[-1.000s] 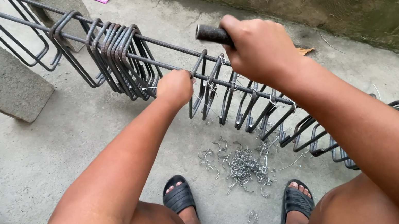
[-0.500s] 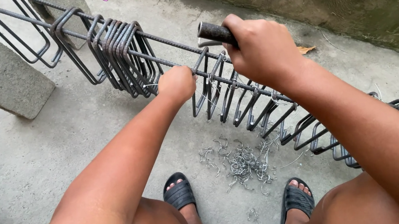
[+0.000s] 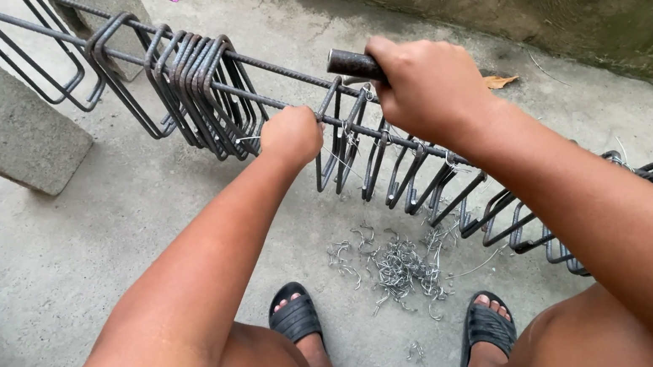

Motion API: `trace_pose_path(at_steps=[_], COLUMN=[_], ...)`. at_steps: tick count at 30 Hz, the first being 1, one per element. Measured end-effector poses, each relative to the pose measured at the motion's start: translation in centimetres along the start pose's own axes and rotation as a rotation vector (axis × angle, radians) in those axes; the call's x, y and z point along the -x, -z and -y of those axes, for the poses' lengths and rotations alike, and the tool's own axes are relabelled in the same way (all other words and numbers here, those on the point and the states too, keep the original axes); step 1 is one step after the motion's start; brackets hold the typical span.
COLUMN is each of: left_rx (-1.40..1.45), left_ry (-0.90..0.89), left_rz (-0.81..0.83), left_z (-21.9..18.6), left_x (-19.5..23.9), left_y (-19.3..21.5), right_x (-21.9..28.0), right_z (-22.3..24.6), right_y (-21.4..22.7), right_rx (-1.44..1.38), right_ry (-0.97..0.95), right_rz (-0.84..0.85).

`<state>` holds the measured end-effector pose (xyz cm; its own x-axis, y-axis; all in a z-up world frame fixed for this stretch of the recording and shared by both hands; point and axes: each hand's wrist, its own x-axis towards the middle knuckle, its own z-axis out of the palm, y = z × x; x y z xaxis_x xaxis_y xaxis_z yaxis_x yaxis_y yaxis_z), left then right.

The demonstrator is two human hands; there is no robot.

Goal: Tying metal wire to secure rebar stirrups to a longitudinal rod using a manual twisting tool

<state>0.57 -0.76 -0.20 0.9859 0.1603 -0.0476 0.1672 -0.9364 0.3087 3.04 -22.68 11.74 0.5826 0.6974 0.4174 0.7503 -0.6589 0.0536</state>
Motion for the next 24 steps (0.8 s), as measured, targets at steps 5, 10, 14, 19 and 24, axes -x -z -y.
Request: trace_pose_path(at_steps=[5, 10, 14, 19, 24], left_rx=[-0.014, -0.015, -0.030, -0.033, 0.024], left_ry=[0.011, 0.026, 0.045, 0.063, 0.092], left_rz=[0.000, 0.036, 0.046, 0.053, 0.077], left_z=[0.0, 0.1, 0.2, 0.1, 0.1], left_x=[0.3, -0.1, -0.3, -0.3, -0.1], left_y=[0.6, 0.2, 0.0, 0.2, 0.4], right_x=[0.1, 0.1, -0.1, -0.5, -0.8], right_z=[0.6, 0.5, 0.4, 0.1, -0.8], right_y=[0.7, 0.7, 0.4, 0.4, 1.5], right_rx=[0.036, 0.040, -0.025, -0.058, -0.053], right_ry=[0.005, -0.013, -0.047, -0.122, -0.168], right_rz=[0.004, 0.038, 0.059, 0.106, 0.072])
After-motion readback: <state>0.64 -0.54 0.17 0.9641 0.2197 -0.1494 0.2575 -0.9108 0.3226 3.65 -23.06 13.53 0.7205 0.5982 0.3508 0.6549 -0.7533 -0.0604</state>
